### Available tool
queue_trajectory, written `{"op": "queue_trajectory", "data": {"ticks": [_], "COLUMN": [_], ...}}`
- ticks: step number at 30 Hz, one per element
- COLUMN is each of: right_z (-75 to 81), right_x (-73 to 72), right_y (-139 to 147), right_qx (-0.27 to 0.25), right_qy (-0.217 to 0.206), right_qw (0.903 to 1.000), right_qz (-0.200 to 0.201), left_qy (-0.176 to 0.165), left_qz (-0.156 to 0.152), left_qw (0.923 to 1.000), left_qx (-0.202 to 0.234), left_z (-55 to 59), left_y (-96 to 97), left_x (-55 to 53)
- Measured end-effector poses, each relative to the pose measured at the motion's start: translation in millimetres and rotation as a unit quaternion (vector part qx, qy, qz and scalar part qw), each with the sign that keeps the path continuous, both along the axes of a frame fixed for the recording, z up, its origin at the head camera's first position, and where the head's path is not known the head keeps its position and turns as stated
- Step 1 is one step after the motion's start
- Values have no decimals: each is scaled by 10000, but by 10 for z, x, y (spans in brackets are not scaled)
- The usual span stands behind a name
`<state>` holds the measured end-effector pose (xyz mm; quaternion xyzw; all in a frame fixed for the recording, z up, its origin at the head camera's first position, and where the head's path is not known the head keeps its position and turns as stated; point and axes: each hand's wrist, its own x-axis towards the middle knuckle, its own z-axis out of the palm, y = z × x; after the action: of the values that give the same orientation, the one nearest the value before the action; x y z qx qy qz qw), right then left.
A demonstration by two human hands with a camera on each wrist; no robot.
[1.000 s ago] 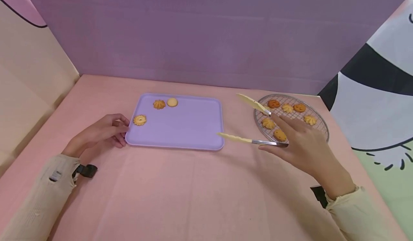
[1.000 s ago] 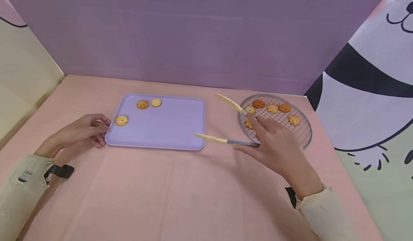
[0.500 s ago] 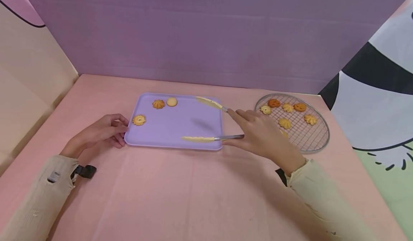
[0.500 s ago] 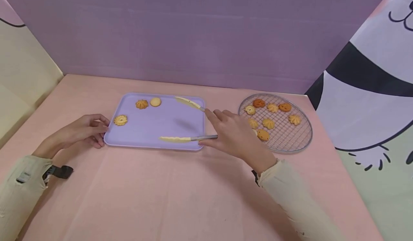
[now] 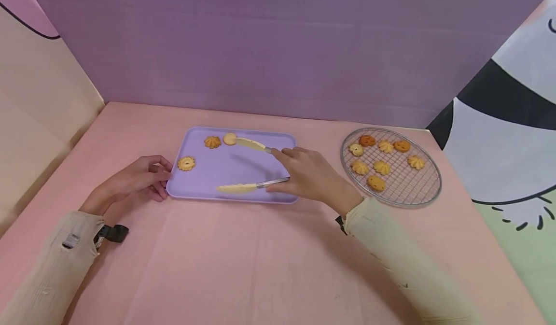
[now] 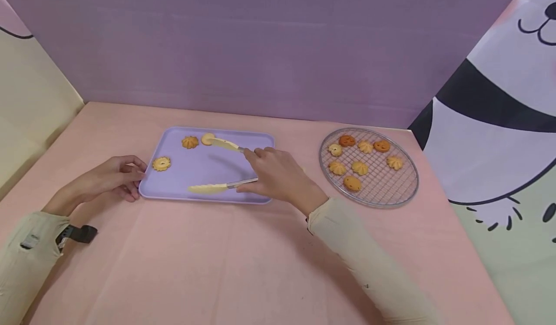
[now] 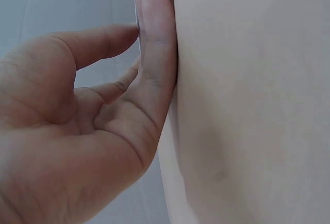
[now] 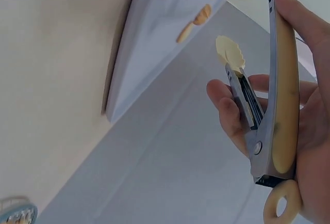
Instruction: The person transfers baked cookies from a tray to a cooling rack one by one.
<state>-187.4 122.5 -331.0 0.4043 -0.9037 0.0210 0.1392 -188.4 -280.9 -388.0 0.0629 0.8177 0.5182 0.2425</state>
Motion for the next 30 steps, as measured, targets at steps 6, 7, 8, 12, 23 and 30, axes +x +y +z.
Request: {"op": "queue_trajectory", "data": {"ticks": [6,7,8,12,23,30], "right_z": [-64,-70,-77,-89,-145,-164], "right_x": [-123,-140,-156,-215,-367,-432], "right_y": [-201,-233,-263,-396,-796,-973], "right_qx": [482,532,566,471,48,9], "right_qy": [-167,-207,-249,-690,-2135,-2192], "right_qw": [9987,9984,9981,9965,9769,9757], "right_qz": [-17,-18,-14,52,104,21], "left_qy": [-9,-12,-7,-12,-70,-50], "left_qz": [11,11,5,-29,-64,-59], "left_qw": [10000,10000,10000,10000,9999,10000], "left_qx": [-36,-37,-31,11,41,8], "left_z": [-7,-8,-7,-9,20,10], "left_y": [-11,-12,-11,-15,-10,-13], "left_x": [-1,-3,-4,-14,-7,-12]}}
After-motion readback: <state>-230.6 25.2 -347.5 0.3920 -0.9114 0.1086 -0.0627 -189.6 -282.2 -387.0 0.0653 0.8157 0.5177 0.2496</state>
